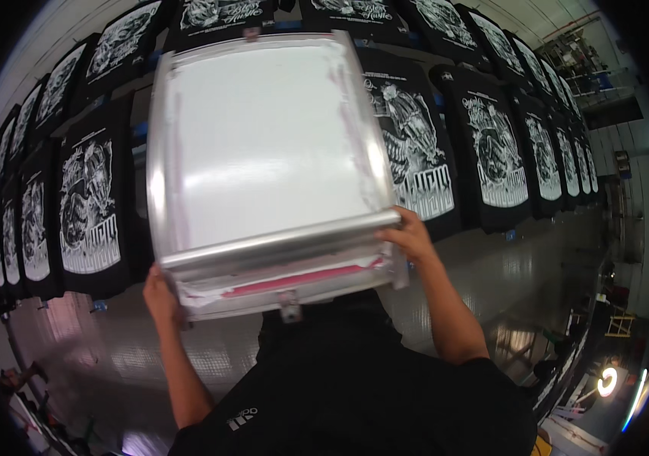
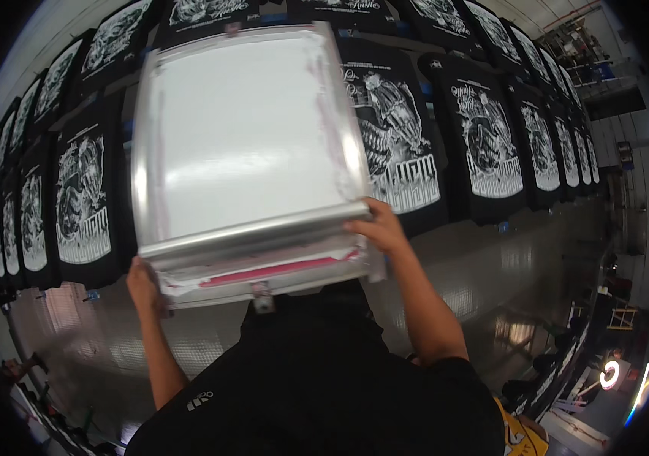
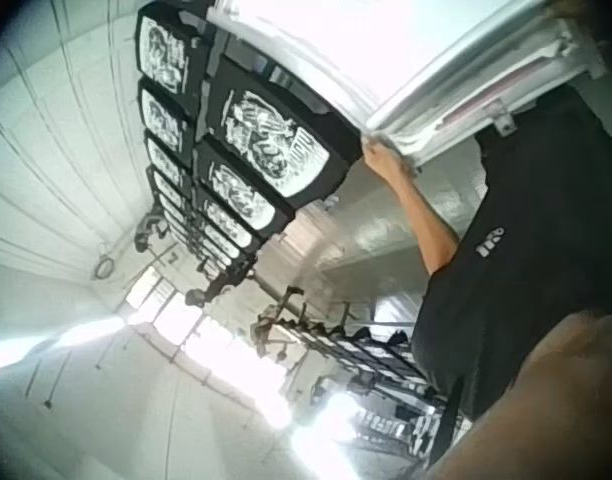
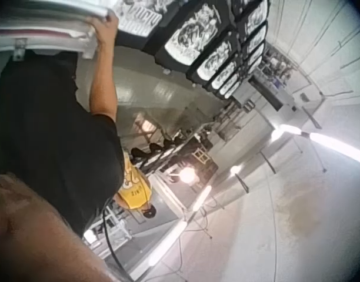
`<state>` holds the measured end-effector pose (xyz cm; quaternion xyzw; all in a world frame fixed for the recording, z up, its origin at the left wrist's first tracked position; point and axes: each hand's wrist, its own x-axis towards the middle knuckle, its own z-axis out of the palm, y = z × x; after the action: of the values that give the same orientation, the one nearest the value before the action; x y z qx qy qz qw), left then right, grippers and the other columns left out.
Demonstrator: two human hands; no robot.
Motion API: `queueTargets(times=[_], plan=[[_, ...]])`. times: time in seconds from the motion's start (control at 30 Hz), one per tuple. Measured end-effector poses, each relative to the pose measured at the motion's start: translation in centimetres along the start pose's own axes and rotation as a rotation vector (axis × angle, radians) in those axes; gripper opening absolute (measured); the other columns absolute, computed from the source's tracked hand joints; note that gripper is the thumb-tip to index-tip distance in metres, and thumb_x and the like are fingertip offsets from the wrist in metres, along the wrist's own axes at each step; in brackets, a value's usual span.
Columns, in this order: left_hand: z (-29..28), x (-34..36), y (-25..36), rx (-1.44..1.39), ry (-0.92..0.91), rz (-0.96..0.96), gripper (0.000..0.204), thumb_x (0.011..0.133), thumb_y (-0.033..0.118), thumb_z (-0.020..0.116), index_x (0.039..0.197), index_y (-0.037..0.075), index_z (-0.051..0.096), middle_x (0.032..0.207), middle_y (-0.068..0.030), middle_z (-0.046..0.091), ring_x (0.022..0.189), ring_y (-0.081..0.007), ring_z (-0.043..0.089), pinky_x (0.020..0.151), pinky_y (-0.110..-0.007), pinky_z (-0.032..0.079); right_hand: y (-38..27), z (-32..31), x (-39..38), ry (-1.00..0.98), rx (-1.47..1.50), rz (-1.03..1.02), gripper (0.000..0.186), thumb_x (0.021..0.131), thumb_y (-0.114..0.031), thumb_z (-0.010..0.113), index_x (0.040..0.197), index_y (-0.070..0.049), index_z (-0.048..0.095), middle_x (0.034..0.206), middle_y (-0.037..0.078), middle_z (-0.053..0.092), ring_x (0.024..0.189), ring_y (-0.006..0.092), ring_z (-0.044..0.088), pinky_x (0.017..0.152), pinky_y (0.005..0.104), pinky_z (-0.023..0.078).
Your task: Manually screen printing white ink onto black t-shirts using a squeegee and screen frame.
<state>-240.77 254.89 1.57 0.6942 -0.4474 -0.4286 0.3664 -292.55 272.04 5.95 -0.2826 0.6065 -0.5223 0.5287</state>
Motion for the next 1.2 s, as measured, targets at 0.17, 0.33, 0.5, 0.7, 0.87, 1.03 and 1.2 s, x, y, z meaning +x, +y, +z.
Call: queueTargets(times=[0.17, 0.33, 0.5, 0.7, 0.87, 1.03, 1.2], plan=[[16.3, -9.5, 1.5, 0.124, -0.131, 0.156, 0.045, 0.104, 0.032, 0.048, 0.126, -0.006, 0.059, 0.103, -0.0111, 0.069, 0.093, -0.0143, 0.06, 0.085, -0.029, 0.048, -0.2, -17.0, -3.6, 0.139, -0.082, -0.03, 0.031, 0.068, -0.001, 0.075, 0.097, 0.0, 0.065, 0.087, 0.004, 0.067, 0.081, 0.0128, 0.063, 0.075, 0.0281, 0.05], [26.3, -17.1, 3.0, 0.064, -0.178, 0.161, 0.047, 0.103, 0.033, 0.048, 0.126, -0.007, 0.059, 0.115, -0.0167, 0.068, 0.107, -0.0182, 0.061, 0.092, -0.03, 0.046, 1.4, -28.4, -5.2, 0.169, -0.019, -0.033, 0.03, 0.067, 0.001, 0.073, 0.095, 0.002, 0.065, 0.085, 0.004, 0.066, 0.08, 0.0129, 0.063, 0.074, 0.0284, 0.05], [30.0, -19.9, 4.2, 0.106, -0.149, 0.125, 0.046, 0.103, 0.032, 0.048, 0.124, -0.006, 0.06, 0.113, -0.016, 0.068, 0.105, -0.0176, 0.061, 0.093, -0.03, 0.046, 2.0, -33.8, -3.5, 0.149, 0.027, 0.029, 0.03, 0.067, 0.002, 0.071, 0.097, 0.003, 0.066, 0.087, 0.006, 0.066, 0.079, 0.014, 0.063, 0.074, 0.0283, 0.051], [32.0, -20.9, 4.4, 0.105, -0.118, 0.027, 0.048, 0.103, 0.037, 0.05, 0.12, -0.007, 0.062, 0.101, -0.0091, 0.068, 0.09, -0.0126, 0.057, 0.084, -0.028, 0.046, 3.3, -36.8, -2.0, 0.215, -0.129, 0.072, 0.038, 0.068, 0.001, 0.075, 0.104, 0.003, 0.066, 0.094, 0.007, 0.067, 0.083, 0.0156, 0.063, 0.077, 0.0303, 0.053], [31.7, -20.3, 4.2, 0.092, -0.072, 0.069, 0.05, 0.102, 0.038, 0.05, 0.117, -0.007, 0.063, 0.095, -0.0077, 0.067, 0.084, -0.0105, 0.053, 0.078, -0.027, 0.045, 2.4, -36.3, -1.1, 0.067, 0.003, -0.035, 0.032, 0.069, 0.002, 0.074, 0.101, 0.002, 0.067, 0.091, 0.006, 0.067, 0.084, 0.0142, 0.062, 0.076, 0.0276, 0.05], [32.3, -17.7, 3.9, 0.112, -0.101, 0.039, 0.047, 0.103, 0.036, 0.05, 0.119, -0.006, 0.063, 0.102, -0.008, 0.067, 0.092, -0.0125, 0.056, 0.084, -0.027, 0.045, 3.3, -35.6, 0.4, 0.062, -0.011, -0.052, 0.029, 0.071, 0.002, 0.074, 0.099, 0.001, 0.069, 0.089, 0.004, 0.068, 0.085, 0.0134, 0.062, 0.082, 0.029, 0.048], [32.0, -17.2, 2.0, 0.106, -0.094, 0.147, 0.051, 0.101, 0.039, 0.052, 0.121, -0.007, 0.061, 0.105, -0.0111, 0.068, 0.097, -0.0145, 0.059, 0.088, -0.027, 0.045, 5.2, -34.4, 0.2, 0.088, -0.006, -0.041, 0.03, 0.072, 0.0, 0.075, 0.101, 0.0, 0.069, 0.092, 0.004, 0.069, 0.087, 0.0129, 0.061, 0.084, 0.0281, 0.047]])
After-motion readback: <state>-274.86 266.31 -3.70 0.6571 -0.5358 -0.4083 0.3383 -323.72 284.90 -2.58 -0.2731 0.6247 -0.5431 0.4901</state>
